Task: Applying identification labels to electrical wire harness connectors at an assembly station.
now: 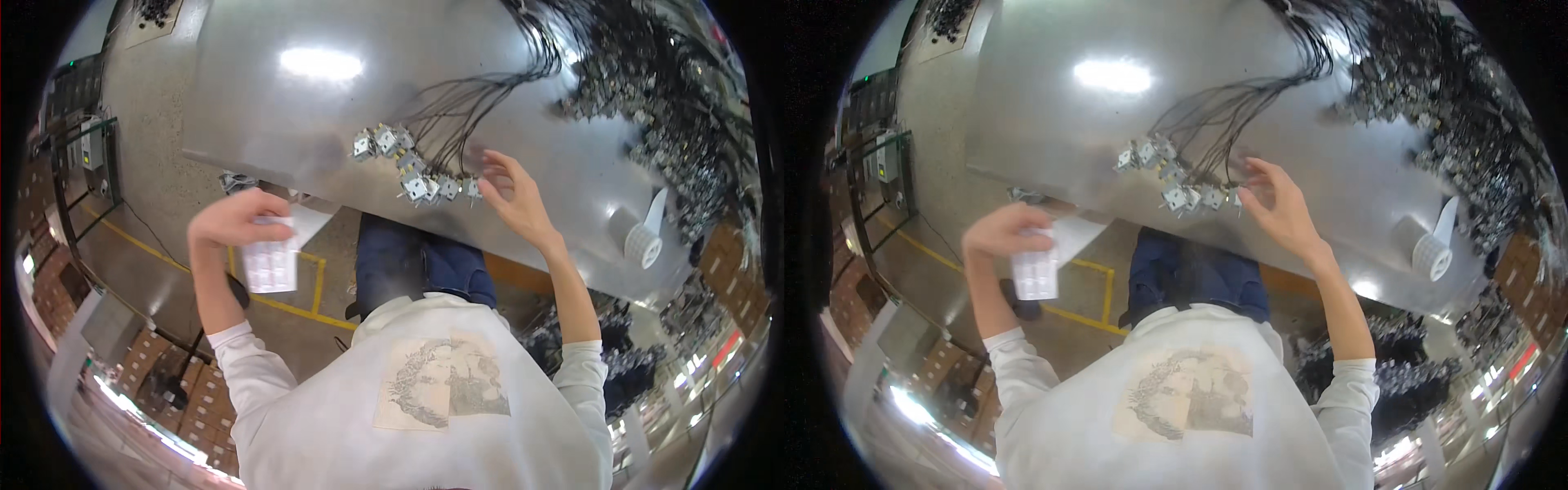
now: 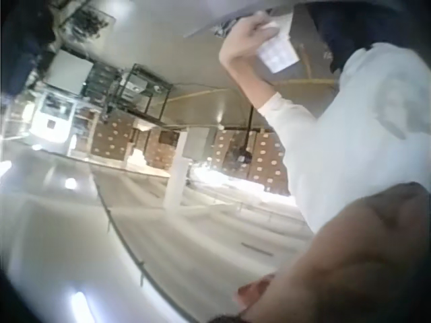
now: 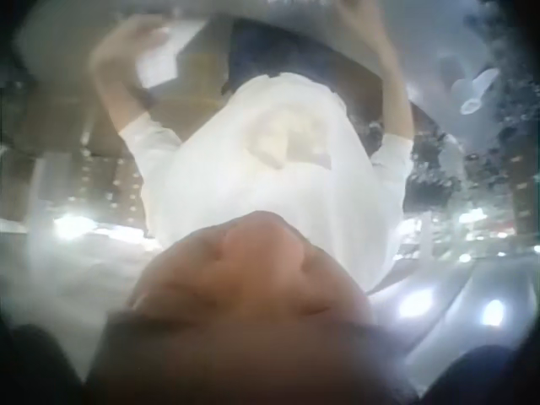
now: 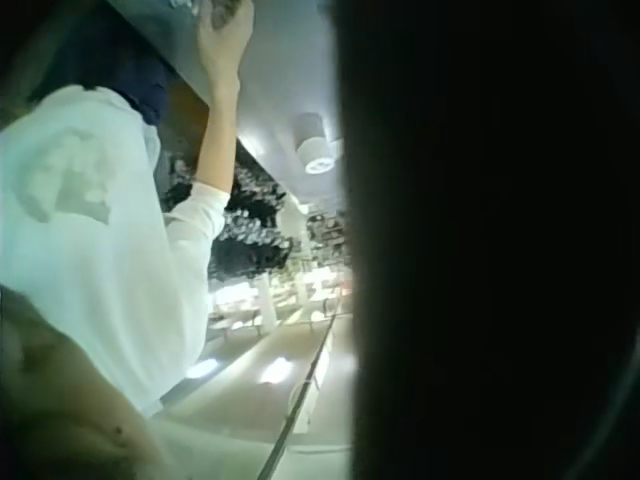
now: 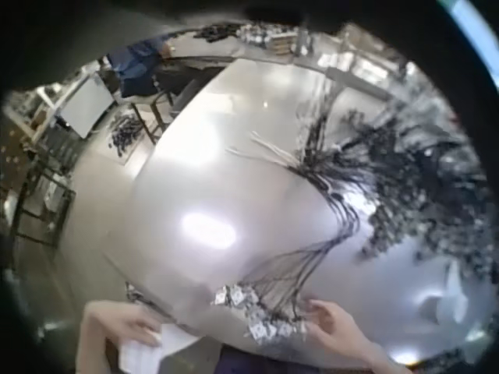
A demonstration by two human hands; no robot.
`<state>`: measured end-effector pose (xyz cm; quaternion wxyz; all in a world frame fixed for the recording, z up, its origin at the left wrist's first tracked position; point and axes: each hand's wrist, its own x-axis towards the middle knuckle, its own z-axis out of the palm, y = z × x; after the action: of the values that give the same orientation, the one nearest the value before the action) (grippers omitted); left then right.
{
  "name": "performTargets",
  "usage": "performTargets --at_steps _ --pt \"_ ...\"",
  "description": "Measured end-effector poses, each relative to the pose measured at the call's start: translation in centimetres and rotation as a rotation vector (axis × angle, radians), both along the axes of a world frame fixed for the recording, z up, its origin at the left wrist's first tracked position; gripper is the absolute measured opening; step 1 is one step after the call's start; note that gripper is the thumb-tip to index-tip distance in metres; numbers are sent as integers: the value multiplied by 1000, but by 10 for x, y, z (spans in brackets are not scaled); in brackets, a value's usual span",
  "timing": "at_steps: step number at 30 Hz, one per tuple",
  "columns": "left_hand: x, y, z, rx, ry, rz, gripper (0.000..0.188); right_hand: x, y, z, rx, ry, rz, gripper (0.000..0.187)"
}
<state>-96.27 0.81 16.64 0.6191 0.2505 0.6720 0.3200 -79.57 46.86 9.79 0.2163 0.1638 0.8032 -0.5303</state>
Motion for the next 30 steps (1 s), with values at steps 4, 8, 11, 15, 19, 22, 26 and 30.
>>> performTargets --at_steps 4,8,11,15,19,22,26,30 --pt "-32 -8 49 -159 24 -2 25 18 -15 -6 116 161 85 53" --pt "-26 24 53 -156 69 -33 21 44 -22 -9 83 283 -29 52" --pt "-13 58 29 -133 133 -305 23 65 -27 -14 171 331 -83 52" --pt "15 86 -1 -94 18 -372 25 100 -36 -28 298 425 -106 54" --pt "33 87 -18 -134 60 -512 27 125 -54 -49 436 569 -73 61" --pt "55 74 -22 -82 79 -564 28 142 -71 -60 472 631 -94 63" --pt "101 50 -23 -79 167 -587 29 168 -79 -64 606 723 -117 66" --pt "146 24 -18 -55 235 -518 30 186 -87 -65 744 794 -106 69"
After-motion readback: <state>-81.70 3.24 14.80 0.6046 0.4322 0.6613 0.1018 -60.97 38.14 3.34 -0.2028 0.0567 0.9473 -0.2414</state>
